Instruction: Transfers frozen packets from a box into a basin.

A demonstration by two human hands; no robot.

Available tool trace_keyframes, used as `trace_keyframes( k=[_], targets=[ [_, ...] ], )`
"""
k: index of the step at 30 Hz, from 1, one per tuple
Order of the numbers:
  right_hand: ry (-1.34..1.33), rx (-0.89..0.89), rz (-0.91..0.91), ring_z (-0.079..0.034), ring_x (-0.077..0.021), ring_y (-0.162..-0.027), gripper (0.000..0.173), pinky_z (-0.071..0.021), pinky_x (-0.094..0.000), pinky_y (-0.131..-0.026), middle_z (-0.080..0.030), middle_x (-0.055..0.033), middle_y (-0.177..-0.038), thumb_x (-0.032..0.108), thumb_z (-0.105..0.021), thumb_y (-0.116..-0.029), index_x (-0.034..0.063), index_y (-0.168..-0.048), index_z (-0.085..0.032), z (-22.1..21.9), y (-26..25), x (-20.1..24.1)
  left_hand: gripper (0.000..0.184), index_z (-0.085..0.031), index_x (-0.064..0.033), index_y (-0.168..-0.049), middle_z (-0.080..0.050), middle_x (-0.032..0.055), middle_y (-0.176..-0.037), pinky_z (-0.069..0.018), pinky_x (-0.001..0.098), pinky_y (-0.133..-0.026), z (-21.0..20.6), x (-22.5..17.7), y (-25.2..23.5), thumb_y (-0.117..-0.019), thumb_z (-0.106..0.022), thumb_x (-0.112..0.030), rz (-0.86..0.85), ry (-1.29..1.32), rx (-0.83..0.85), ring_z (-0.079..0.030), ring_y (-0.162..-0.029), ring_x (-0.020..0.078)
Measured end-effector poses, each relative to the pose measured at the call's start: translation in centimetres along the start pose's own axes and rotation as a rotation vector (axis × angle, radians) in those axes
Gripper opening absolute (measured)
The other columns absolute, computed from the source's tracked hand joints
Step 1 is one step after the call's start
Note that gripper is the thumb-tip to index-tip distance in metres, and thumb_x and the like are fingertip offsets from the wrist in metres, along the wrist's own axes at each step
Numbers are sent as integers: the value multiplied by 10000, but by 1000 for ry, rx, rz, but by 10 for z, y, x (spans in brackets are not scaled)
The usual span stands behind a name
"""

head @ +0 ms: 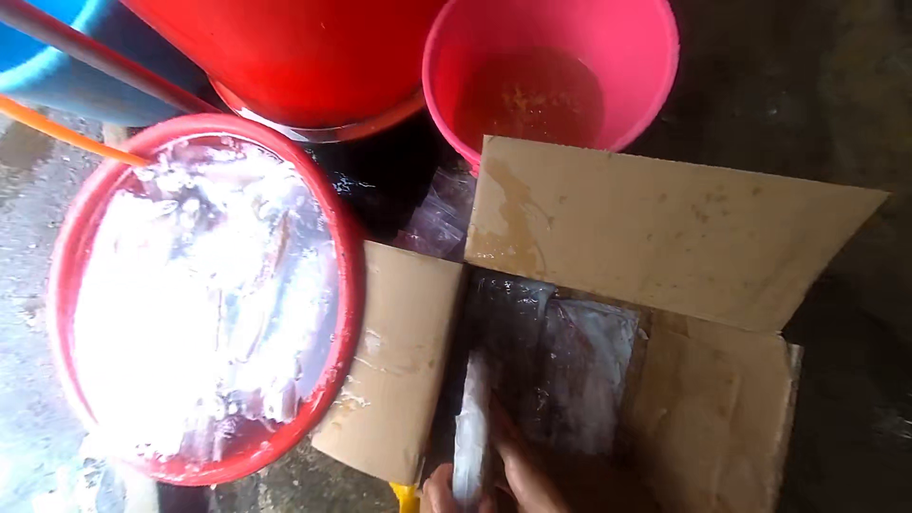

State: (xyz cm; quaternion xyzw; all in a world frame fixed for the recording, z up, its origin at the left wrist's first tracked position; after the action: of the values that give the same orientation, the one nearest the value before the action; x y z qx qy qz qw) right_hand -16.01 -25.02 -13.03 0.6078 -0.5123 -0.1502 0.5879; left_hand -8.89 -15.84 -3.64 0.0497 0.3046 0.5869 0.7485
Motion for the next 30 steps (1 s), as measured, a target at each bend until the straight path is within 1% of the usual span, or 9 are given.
trace_keyframes(
  k=[2,4,6,10,16,20,23,27,30],
  targets=[
    [-17,-49,85,-487,-152,-1415,565,-432,-360,-1169,-453,-135,-1586,162,-507,-1057,26,-1584,-356,-11,21,11,575,-573,142,-1268,-618,332,-1261,-514,535,-1039,7,1,9,-828,-788,-159,-94,70,-54,-620,-1195,431],
    [43,-43,117,-531,-148,-1371,550,-462,-356,-1135,-497,-143,-1550,144,-529,-1047,7,-1562,-393,-20,41,14,564,-557,154,-1307,-577,354,-1333,-476,530,-1092,18,0,18,-876,-750,-155,-166,125,-103,-578,-1267,447],
    [132,-69,171,-633,-170,-1249,500,-534,-376,-1059,-612,-163,-1420,132,-569,-1032,-22,-1499,-477,-24,54,11,413,-653,94,-1249,-645,295,-1247,-496,504,-1053,30,-2,21,-916,-699,-146,-195,86,-157,-621,-1190,401],
    [459,-159,305,-670,-219,-1206,426,-535,-408,-1068,-679,-182,-1313,90,-608,-993,-57,-1392,-585,-21,75,17,138,-772,-16,-1001,-740,134,-970,-616,381,-858,45,4,15,-924,-677,-80,-261,44,-104,-730,-924,232],
    [903,-239,402,-687,-322,-1167,370,-556,-504,-1006,-690,-196,-1284,133,-698,-919,-32,-1250,-702,-34,97,28,121,-776,-76,-932,-763,58,-916,-632,350,-742,52,-5,3,-925,-685,-156,-414,-74,27,-748,-835,175],
    [967,-195,498,-698,-326,-1138,420,-550,-512,-1002,-721,-174,-1233,139,-744,-880,-11,-1270,-704,-52,114,18,132,-766,-65,-914,-734,58,-842,-625,393,-706,52,0,-11,-912,-699,-179,-352,-67,108,-727,-763,191],
    [931,-291,581,-734,-289,-1026,273,-599,-471,-907,-758,-135,-1086,139,-757,-862,16,-1106,-763,-56,121,20,166,-759,-74,-925,-733,52,-851,-619,411,-688,49,1,-23,-918,-705,-230,-305,-53,187,-718,-740,184],
    [838,-381,524,-715,-254,-755,181,-609,-451,-678,-713,-116,-849,154,-774,-848,3,-929,-717,-46,105,24,258,-753,-90,-1000,-734,30,-908,-605,402,-791,31,7,-37,-953,-689,-336,-104,96,490,-712,-812,154],
    [783,-373,449,-699,-206,-725,169,-605,-419,-681,-700,-81,-805,196,-745,-879,33,-893,-703,-31,98,24,214,-728,-99,-934,-719,-6,-803,-600,335,-721,11,11,-42,-933,-729,-314,-2,381,654,-693,-732,107]
  ],
)
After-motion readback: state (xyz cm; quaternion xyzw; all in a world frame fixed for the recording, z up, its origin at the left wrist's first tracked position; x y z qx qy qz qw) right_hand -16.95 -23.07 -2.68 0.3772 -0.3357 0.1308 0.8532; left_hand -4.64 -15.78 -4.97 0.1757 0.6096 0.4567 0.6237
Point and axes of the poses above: each hand's wrist, its own y-axis away from the middle knuckle, its own z-axis out of the back of the hand, x = y × z, the point moved 8 cm from there along -y, towards the middle knuckle
